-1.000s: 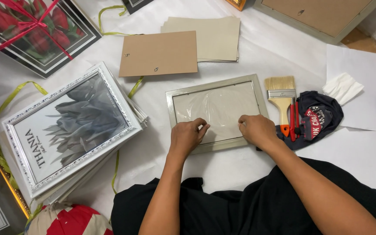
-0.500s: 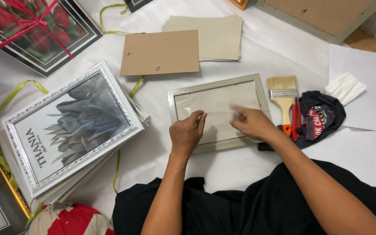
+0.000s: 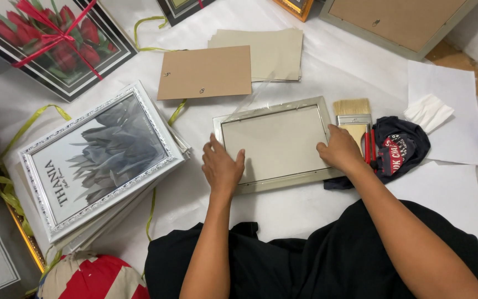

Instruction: Cleaning the glass of a picture frame using a brush and a cloth

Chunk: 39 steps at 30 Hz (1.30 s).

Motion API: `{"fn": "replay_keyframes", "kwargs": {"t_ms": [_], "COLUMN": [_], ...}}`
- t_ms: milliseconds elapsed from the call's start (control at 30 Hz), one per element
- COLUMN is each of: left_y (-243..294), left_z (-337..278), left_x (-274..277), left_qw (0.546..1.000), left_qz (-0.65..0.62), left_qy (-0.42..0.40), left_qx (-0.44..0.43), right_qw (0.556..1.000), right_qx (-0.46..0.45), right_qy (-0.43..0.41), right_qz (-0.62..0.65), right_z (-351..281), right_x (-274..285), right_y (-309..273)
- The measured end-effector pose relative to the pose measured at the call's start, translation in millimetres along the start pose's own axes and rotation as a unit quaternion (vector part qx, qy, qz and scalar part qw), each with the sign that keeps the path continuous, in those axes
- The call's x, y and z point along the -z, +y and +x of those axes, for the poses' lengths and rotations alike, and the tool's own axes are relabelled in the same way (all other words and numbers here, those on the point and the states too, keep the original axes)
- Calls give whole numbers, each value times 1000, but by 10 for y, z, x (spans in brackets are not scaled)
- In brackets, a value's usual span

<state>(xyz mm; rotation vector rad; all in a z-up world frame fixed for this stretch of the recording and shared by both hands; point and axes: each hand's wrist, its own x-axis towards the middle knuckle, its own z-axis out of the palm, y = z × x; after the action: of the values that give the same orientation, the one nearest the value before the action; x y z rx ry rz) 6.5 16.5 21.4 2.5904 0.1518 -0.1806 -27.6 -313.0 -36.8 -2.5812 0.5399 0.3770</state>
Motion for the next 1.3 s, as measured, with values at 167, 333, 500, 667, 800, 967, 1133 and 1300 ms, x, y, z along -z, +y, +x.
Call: {"fn": "replay_keyframes", "kwargs": {"t_ms": [167,333,500,667,800,967,1133,1300], "left_y": [-505,-629,-739,-88,32,47,138,97], "left_z": [134,36,-197,-799,-1053,-1126,-1247,-1300], "left_x": [-405,-346,-399,83,78,-129,-300,-439], "left_qw": [994,993,993,991,983,978,977,972], "left_qz": [-7,-45,-3,27,45,96,139,206], "left_qy": [-63,-66,-81,-82,-130,-137,-128,-92], "left_qx": [85,82,84,104,117,123,103,68], "right_qw": [999,996,995,997,996,995,993,994], "right_qx": [-38,-52,-57,-33,-28,3,19,29], "right_qy": [-12,-41,-85,-74,-81,-96,-115,-109], "right_qz": [37,52,-22,-5,32,14,3,-11], "right_z": [-89,-213,-416,-622,-769,-836,-1038,-1045], "right_x": [43,116,39,25,-17,-110,-70,-106], "right_y": [-30,4,41,49,39,-34,-153,-171]}}
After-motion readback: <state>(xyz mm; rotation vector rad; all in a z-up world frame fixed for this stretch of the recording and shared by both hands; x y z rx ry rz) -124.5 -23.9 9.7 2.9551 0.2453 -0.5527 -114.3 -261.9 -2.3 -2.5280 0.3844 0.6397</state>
